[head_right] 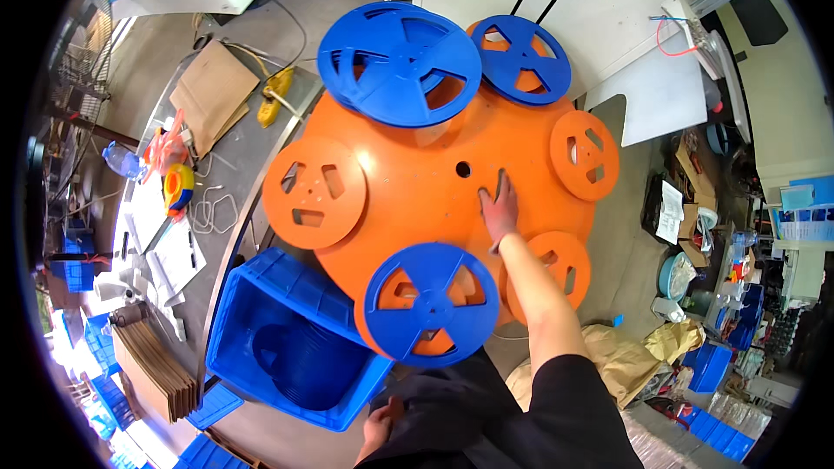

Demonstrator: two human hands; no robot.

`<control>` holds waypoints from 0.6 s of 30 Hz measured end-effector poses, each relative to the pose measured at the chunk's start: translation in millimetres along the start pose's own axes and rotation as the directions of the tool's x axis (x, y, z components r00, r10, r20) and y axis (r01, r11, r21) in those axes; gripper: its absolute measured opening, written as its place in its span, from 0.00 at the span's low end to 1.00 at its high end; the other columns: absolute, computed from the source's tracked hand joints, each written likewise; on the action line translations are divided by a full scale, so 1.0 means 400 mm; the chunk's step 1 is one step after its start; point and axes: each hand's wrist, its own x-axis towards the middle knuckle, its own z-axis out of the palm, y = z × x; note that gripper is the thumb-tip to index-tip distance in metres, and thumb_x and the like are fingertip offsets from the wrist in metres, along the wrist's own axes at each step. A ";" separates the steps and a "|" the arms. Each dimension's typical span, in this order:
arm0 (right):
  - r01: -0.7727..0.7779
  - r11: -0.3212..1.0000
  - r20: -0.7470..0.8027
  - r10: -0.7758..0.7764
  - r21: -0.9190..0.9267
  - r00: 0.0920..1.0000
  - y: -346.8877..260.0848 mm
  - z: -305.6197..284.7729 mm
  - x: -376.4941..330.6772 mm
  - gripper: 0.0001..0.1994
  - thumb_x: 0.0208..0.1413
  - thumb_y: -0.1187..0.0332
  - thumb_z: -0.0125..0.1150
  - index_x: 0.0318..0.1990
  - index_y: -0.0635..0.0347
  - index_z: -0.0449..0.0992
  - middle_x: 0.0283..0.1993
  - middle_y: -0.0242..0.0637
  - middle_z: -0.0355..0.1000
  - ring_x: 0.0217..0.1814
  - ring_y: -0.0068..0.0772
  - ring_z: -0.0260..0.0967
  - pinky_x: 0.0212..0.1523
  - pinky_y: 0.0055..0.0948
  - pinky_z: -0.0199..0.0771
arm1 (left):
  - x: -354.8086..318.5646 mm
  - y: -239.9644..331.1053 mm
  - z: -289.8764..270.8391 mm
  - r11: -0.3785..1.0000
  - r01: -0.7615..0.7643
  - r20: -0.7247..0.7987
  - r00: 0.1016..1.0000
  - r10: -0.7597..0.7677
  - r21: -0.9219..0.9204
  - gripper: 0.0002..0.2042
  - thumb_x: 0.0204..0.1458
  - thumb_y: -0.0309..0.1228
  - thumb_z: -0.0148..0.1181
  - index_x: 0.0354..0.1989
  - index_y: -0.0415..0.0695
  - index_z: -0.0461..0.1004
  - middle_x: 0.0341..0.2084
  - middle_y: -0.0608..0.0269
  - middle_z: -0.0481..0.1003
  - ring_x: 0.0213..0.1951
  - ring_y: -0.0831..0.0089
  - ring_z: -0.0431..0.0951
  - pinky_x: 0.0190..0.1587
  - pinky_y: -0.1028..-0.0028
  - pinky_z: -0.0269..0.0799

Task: The person wipes blue plastic reel-like parts with a brown cloth, then places them into a blue bin. The person handles the parts one at a time, wiping both sides before stacking them in the bin.

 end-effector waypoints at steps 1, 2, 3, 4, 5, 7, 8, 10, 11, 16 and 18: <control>-0.041 0.994 -0.013 0.040 -0.101 0.999 0.023 -0.014 0.094 0.39 0.54 0.54 0.58 0.69 0.59 0.50 0.71 0.51 0.49 0.71 0.54 0.48 0.67 0.41 0.54 | -0.006 0.026 0.038 0.995 -0.079 0.054 0.996 0.076 0.054 0.17 0.45 0.26 0.58 0.47 0.45 0.78 0.38 0.56 0.80 0.43 0.65 0.80 0.49 0.71 0.73; -0.073 0.978 -0.019 0.071 -0.194 0.997 0.035 -0.015 0.181 0.41 0.53 0.51 0.59 0.70 0.57 0.48 0.72 0.51 0.47 0.72 0.54 0.46 0.67 0.42 0.54 | -0.018 0.057 0.068 0.993 -0.084 0.072 0.994 0.078 0.084 0.17 0.47 0.25 0.57 0.48 0.44 0.77 0.38 0.58 0.80 0.42 0.68 0.80 0.48 0.73 0.72; -0.068 0.969 -0.013 0.067 -0.237 0.998 0.052 -0.031 0.264 0.42 0.53 0.50 0.58 0.70 0.56 0.47 0.73 0.49 0.46 0.73 0.53 0.44 0.68 0.43 0.52 | -0.035 0.114 0.081 0.988 -0.091 0.098 0.992 0.079 0.124 0.16 0.49 0.25 0.56 0.48 0.43 0.77 0.38 0.60 0.80 0.41 0.71 0.80 0.48 0.74 0.72; -0.050 0.959 0.008 0.054 -0.279 0.998 0.046 -0.048 0.338 0.42 0.53 0.49 0.57 0.71 0.55 0.46 0.73 0.48 0.44 0.74 0.52 0.42 0.69 0.45 0.50 | -0.070 0.177 0.092 0.984 -0.088 0.116 0.991 0.070 0.153 0.16 0.51 0.25 0.55 0.49 0.41 0.76 0.38 0.62 0.80 0.40 0.73 0.79 0.47 0.76 0.72; -0.028 0.891 0.032 0.048 -0.454 0.998 0.023 -0.064 0.405 0.43 0.53 0.48 0.57 0.71 0.54 0.45 0.74 0.47 0.42 0.75 0.52 0.39 0.70 0.48 0.46 | -0.105 0.277 0.084 0.994 0.040 0.133 0.990 -0.054 0.102 0.17 0.50 0.23 0.54 0.50 0.39 0.75 0.39 0.60 0.80 0.41 0.73 0.79 0.48 0.75 0.72; 0.034 0.755 0.089 0.032 -0.654 0.996 0.002 -0.089 0.530 0.43 0.53 0.48 0.57 0.72 0.52 0.44 0.75 0.45 0.40 0.76 0.53 0.35 0.71 0.52 0.41 | -0.092 0.198 0.106 0.969 0.169 0.104 0.983 -0.153 -0.180 0.17 0.50 0.23 0.53 0.50 0.36 0.74 0.41 0.58 0.79 0.42 0.72 0.79 0.49 0.75 0.72; 0.069 0.715 0.116 0.017 -0.696 0.993 0.007 -0.098 0.585 0.43 0.53 0.48 0.57 0.72 0.52 0.43 0.75 0.44 0.39 0.76 0.54 0.34 0.71 0.54 0.39 | -0.082 0.170 0.114 0.924 0.214 0.098 0.977 -0.192 -0.318 0.18 0.49 0.23 0.53 0.50 0.35 0.74 0.41 0.57 0.79 0.42 0.72 0.79 0.49 0.75 0.72; 0.076 0.672 0.203 0.113 -0.736 0.973 -0.013 -0.116 0.664 0.42 0.54 0.51 0.59 0.71 0.52 0.44 0.74 0.44 0.42 0.75 0.55 0.37 0.71 0.53 0.40 | -0.085 0.210 0.126 0.938 0.211 0.076 0.977 -0.198 -0.273 0.18 0.49 0.23 0.53 0.50 0.33 0.74 0.42 0.56 0.78 0.43 0.72 0.78 0.50 0.74 0.72; 0.084 0.650 0.242 0.157 -0.755 0.957 -0.017 -0.117 0.689 0.42 0.54 0.52 0.60 0.71 0.52 0.45 0.73 0.44 0.44 0.75 0.55 0.38 0.71 0.53 0.41 | -0.084 0.220 0.134 0.962 0.173 0.062 0.985 -0.164 -0.211 0.18 0.49 0.23 0.53 0.50 0.34 0.74 0.42 0.57 0.79 0.43 0.72 0.78 0.50 0.74 0.71; 0.464 0.534 0.400 -0.239 -0.707 0.885 0.043 -0.129 0.623 0.29 0.51 0.62 0.65 0.60 0.51 0.62 0.56 0.42 0.63 0.63 0.49 0.57 0.64 0.50 0.54 | -0.071 0.280 0.142 0.987 0.105 0.054 0.992 -0.112 0.120 0.17 0.49 0.24 0.53 0.50 0.39 0.75 0.41 0.59 0.79 0.43 0.73 0.78 0.50 0.74 0.71; 0.624 0.498 0.512 -0.358 -0.603 0.781 0.041 -0.149 0.543 0.24 0.47 0.63 0.67 0.53 0.49 0.67 0.49 0.39 0.66 0.56 0.45 0.62 0.56 0.47 0.61 | -0.075 0.301 0.141 0.986 0.096 0.034 0.994 -0.101 0.134 0.17 0.49 0.25 0.53 0.50 0.40 0.75 0.41 0.60 0.79 0.44 0.74 0.78 0.50 0.74 0.71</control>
